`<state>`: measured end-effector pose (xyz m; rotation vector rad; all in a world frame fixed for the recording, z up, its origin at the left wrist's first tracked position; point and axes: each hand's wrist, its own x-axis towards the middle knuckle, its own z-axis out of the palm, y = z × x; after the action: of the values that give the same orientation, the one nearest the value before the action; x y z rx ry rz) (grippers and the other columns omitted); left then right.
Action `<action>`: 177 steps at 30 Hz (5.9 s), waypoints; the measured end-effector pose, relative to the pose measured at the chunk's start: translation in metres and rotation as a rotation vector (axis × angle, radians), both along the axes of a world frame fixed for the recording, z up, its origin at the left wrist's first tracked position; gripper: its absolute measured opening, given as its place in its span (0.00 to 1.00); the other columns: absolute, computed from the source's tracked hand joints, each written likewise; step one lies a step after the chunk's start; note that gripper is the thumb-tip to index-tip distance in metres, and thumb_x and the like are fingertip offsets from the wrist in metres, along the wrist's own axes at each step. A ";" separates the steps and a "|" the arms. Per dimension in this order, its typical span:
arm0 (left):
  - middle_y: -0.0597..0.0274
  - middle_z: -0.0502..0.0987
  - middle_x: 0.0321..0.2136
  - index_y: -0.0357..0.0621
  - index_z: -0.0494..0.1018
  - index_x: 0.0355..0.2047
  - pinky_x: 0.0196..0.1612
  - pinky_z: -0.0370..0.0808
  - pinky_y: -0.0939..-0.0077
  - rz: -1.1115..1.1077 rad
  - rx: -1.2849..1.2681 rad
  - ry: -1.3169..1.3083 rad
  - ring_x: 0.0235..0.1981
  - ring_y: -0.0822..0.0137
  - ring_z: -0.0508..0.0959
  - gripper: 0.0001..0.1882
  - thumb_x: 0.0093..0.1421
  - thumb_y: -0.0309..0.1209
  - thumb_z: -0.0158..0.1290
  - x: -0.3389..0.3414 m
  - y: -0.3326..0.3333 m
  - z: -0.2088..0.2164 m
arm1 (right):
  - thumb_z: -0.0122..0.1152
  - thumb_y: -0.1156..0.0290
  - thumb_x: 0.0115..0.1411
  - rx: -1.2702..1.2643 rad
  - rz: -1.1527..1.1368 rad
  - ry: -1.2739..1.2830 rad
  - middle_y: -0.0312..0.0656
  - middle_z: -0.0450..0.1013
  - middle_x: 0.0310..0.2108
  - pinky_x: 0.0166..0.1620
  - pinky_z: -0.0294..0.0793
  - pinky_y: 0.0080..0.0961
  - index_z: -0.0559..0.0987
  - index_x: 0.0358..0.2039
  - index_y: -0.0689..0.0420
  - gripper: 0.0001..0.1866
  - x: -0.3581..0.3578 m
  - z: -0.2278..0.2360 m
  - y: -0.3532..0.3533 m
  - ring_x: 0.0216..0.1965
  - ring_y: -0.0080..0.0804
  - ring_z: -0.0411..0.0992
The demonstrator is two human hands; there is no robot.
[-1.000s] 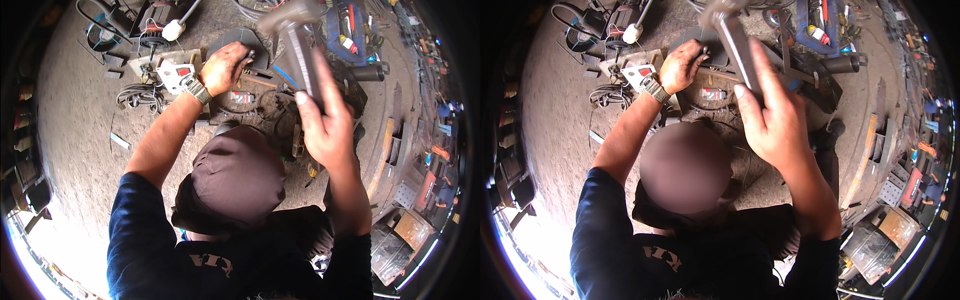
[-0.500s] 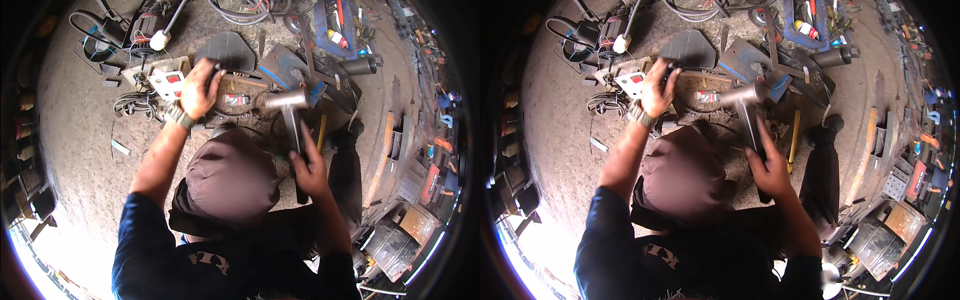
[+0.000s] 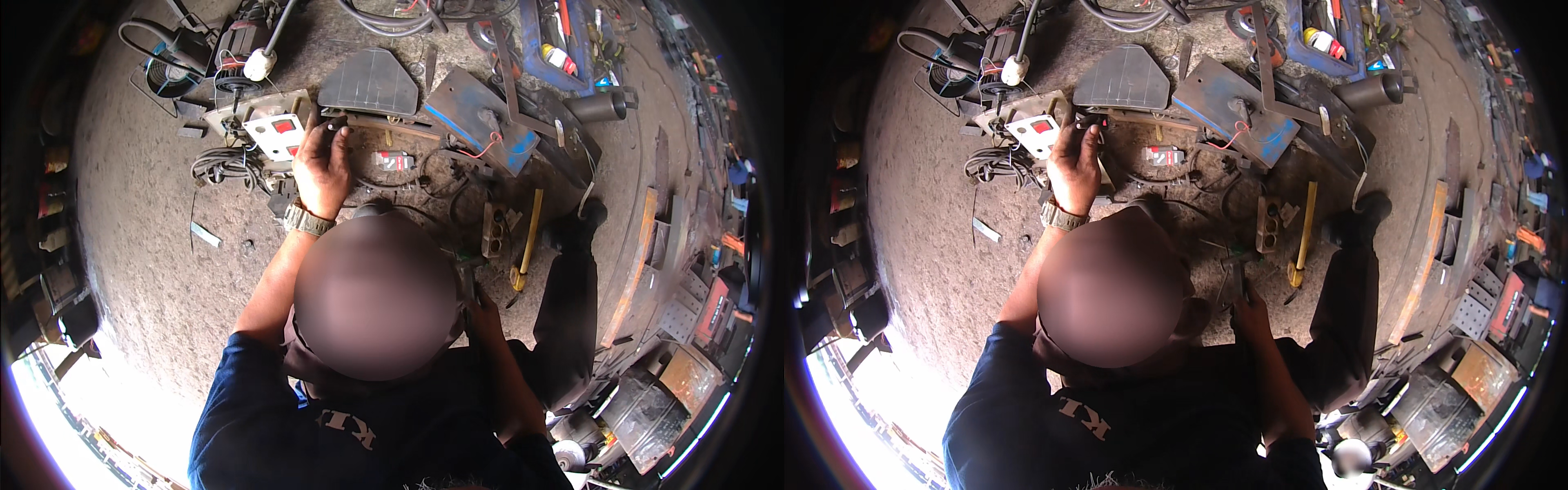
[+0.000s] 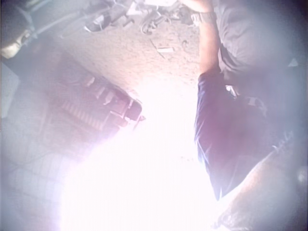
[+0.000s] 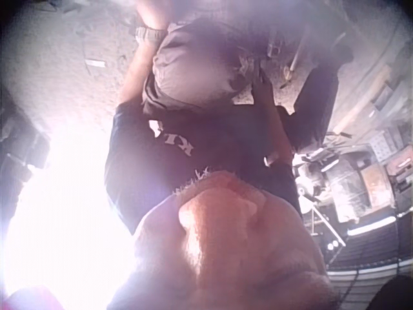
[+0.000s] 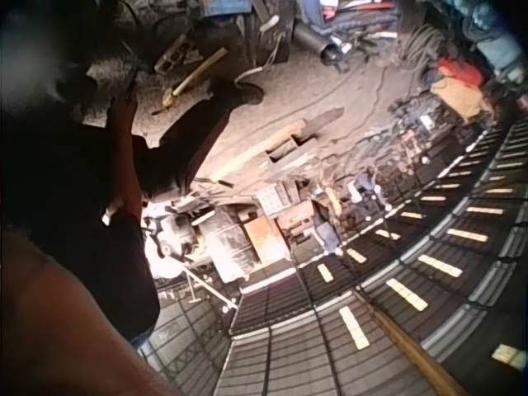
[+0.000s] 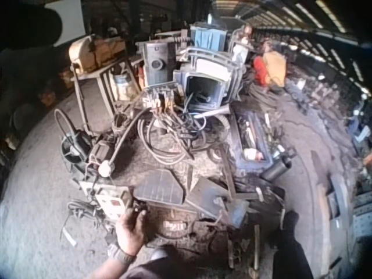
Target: The person sits on the floor of a workshop and uses a hammer to strike a small metal piece held against a larger metal plate. They then use a tape measure to measure the metal plate and the small piece, and finally use a grinding wheel to smooth the small metal piece.
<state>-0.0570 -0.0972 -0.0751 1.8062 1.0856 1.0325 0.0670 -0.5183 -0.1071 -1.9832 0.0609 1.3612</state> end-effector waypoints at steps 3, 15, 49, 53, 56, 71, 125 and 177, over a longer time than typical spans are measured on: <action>0.39 0.71 0.62 0.38 0.81 0.45 0.57 0.76 0.63 0.013 -0.028 -0.014 0.58 0.47 0.78 0.10 0.65 0.28 0.59 0.002 -0.002 -0.001 | 0.53 0.70 0.67 -0.003 0.071 -0.058 0.36 0.71 0.23 0.23 0.68 0.25 0.57 0.75 0.54 0.37 0.003 -0.001 0.007 0.19 0.23 0.67; 0.46 0.78 0.56 0.38 0.81 0.43 0.58 0.75 0.61 -0.032 0.103 0.010 0.55 0.49 0.80 0.10 0.63 0.28 0.60 -0.008 0.006 0.006 | 0.55 0.72 0.65 0.052 0.171 -0.160 0.41 0.75 0.33 0.31 0.72 0.25 0.60 0.72 0.61 0.35 0.002 -0.003 0.023 0.28 0.23 0.72; 0.51 0.84 0.34 0.42 0.82 0.42 0.36 0.79 0.69 -0.335 0.252 0.233 0.34 0.58 0.86 0.09 0.64 0.31 0.61 0.024 0.071 0.058 | 0.56 0.69 0.66 0.092 0.188 -0.180 0.43 0.76 0.39 0.33 0.75 0.27 0.60 0.72 0.59 0.35 0.001 -0.023 0.015 0.30 0.25 0.74; 0.51 0.84 0.35 0.42 0.82 0.43 0.36 0.79 0.69 -0.345 0.254 0.240 0.34 0.56 0.85 0.09 0.64 0.30 0.61 0.025 0.072 0.057 | 0.56 0.69 0.66 0.070 0.171 -0.140 0.40 0.75 0.33 0.30 0.74 0.27 0.60 0.73 0.57 0.36 0.001 -0.024 0.016 0.27 0.24 0.72; 0.50 0.83 0.35 0.43 0.81 0.44 0.36 0.80 0.64 -0.372 0.317 0.250 0.35 0.51 0.85 0.09 0.64 0.30 0.61 0.026 0.073 0.057 | 0.55 0.69 0.66 0.043 0.174 -0.113 0.38 0.74 0.29 0.28 0.73 0.26 0.60 0.73 0.55 0.36 0.000 -0.020 0.019 0.25 0.24 0.71; 0.52 0.81 0.34 0.45 0.75 0.42 0.42 0.78 0.54 -0.358 0.480 0.414 0.39 0.47 0.80 0.09 0.61 0.26 0.55 0.031 0.059 0.053 | 0.60 0.69 0.65 0.439 0.668 -0.661 0.62 0.69 0.61 0.59 0.74 0.41 0.59 0.72 0.56 0.37 0.031 0.116 0.141 0.60 0.59 0.71; 0.48 0.84 0.38 0.44 0.79 0.45 0.43 0.81 0.56 -0.174 0.274 0.527 0.40 0.48 0.84 0.24 0.55 0.47 0.67 0.021 0.031 0.059 | 0.50 0.57 0.72 0.244 -0.665 0.165 0.36 0.68 0.25 0.24 0.67 0.27 0.72 0.55 0.49 0.16 -0.007 0.016 -0.020 0.21 0.28 0.66; 0.34 0.78 0.52 0.37 0.75 0.56 0.57 0.74 0.50 -0.262 0.267 1.294 0.55 0.39 0.78 0.49 0.53 0.72 0.54 0.133 0.159 0.059 | 0.57 0.62 0.65 0.174 -0.421 -0.034 0.47 0.78 0.35 0.33 0.81 0.33 0.65 0.69 0.57 0.33 -0.004 0.011 -0.019 0.33 0.33 0.78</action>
<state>0.0763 0.0614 -0.0161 2.8045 1.3411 -0.3203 0.0626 -0.5371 -0.0961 -1.7259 0.3160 1.0236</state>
